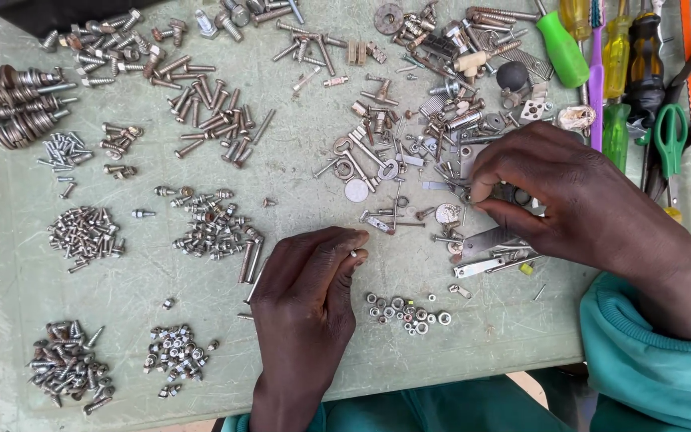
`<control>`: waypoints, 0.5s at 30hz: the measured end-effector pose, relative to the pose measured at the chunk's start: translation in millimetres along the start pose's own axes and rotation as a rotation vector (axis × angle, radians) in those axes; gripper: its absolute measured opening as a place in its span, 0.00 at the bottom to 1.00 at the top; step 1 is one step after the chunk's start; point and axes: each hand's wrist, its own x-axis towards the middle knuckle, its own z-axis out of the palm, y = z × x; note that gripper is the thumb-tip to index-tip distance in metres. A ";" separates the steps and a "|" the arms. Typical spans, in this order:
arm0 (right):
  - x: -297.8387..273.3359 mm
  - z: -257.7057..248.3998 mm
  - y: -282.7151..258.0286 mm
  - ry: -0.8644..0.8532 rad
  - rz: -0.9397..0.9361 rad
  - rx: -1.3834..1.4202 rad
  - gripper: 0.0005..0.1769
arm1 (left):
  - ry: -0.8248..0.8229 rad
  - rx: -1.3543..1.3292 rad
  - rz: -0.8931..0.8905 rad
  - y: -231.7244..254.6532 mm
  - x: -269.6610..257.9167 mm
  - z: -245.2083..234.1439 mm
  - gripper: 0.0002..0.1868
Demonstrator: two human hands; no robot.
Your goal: Sorting and assembling small hardware components like nuts and bolts on a workshop table.
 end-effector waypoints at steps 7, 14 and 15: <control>-3.8 -3.6 1.2 0.134 0.141 -0.182 0.05 | 0.003 0.001 0.001 -0.7 -1.6 -0.8 0.09; -3.9 1.4 -1.7 0.087 -0.049 -0.140 0.11 | 0.003 0.002 -0.009 -0.3 0.2 -0.3 0.10; -4.0 5.8 -1.2 0.046 -0.077 -0.165 0.13 | 0.000 -0.013 -0.003 -0.4 0.3 -0.4 0.10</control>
